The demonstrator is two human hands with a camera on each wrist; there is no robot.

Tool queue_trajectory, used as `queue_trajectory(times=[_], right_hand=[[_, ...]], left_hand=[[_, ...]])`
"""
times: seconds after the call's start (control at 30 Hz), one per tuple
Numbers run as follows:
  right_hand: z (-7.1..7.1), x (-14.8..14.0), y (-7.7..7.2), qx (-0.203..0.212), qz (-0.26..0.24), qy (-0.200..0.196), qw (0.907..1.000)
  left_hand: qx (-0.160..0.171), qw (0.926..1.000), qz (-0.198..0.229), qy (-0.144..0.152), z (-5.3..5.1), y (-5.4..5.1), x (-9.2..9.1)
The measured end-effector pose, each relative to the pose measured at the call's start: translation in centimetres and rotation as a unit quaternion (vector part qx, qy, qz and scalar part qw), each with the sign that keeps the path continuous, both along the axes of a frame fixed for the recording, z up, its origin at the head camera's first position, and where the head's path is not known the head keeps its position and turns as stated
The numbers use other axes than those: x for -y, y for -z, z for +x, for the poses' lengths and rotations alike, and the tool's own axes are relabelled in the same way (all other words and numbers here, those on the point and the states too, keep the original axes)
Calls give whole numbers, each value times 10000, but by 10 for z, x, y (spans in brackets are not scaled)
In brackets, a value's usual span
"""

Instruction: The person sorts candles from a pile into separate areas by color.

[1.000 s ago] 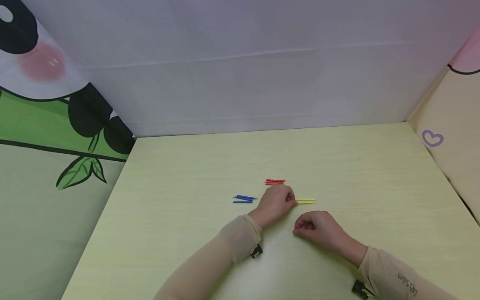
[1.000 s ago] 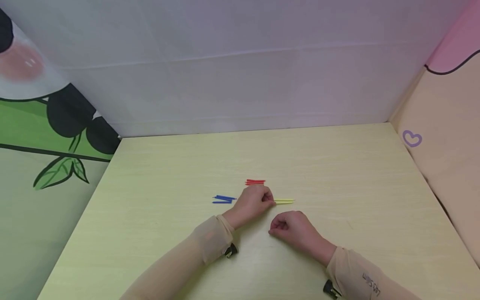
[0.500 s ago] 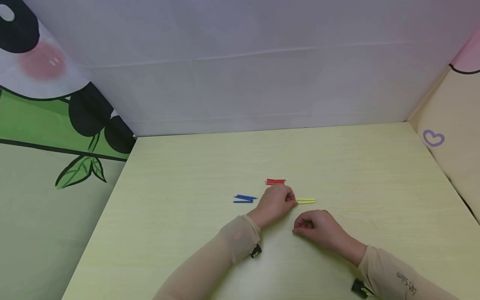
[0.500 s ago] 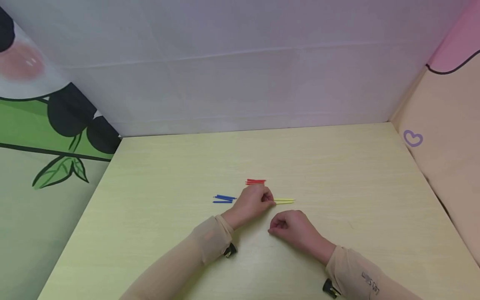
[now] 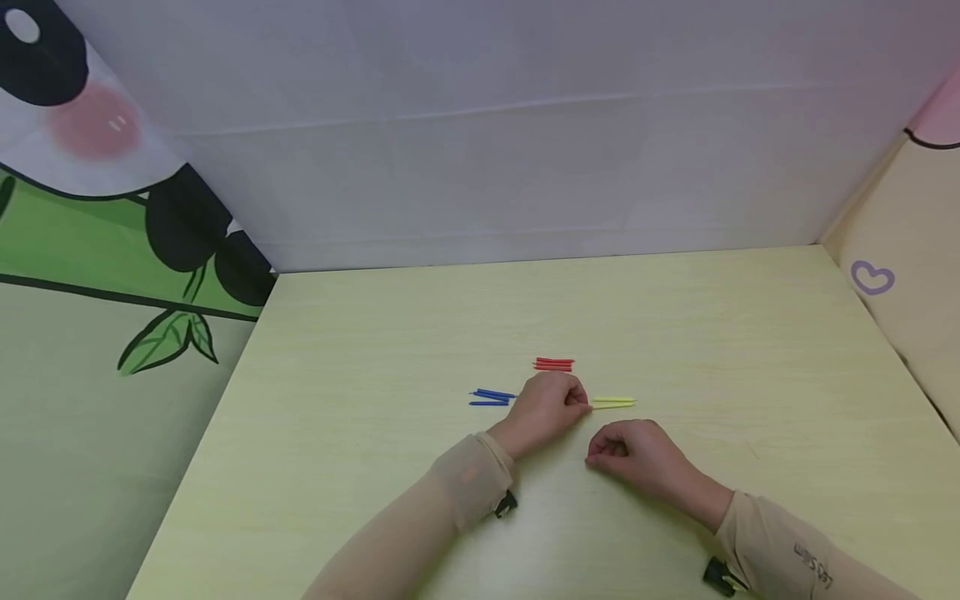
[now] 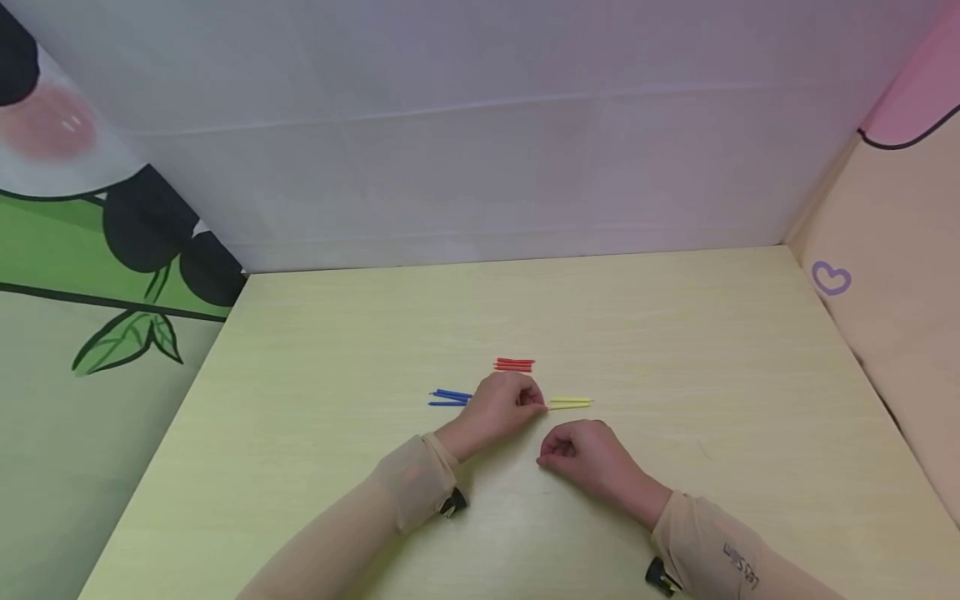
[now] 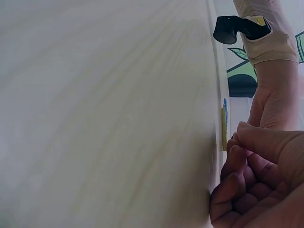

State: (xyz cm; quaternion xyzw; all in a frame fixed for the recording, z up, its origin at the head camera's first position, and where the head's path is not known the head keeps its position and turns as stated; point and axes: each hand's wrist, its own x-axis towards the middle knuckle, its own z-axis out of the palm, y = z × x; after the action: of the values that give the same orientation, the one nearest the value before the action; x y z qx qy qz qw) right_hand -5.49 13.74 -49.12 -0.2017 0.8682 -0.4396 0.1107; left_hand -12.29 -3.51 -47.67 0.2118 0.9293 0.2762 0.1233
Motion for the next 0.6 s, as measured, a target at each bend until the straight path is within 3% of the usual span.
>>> queue_trajectory(times=[0.6], right_hand=[[-2,4,-1,-17,87,49,9999]], left_hand=[[112,9999,99,-71,9,-3,15]])
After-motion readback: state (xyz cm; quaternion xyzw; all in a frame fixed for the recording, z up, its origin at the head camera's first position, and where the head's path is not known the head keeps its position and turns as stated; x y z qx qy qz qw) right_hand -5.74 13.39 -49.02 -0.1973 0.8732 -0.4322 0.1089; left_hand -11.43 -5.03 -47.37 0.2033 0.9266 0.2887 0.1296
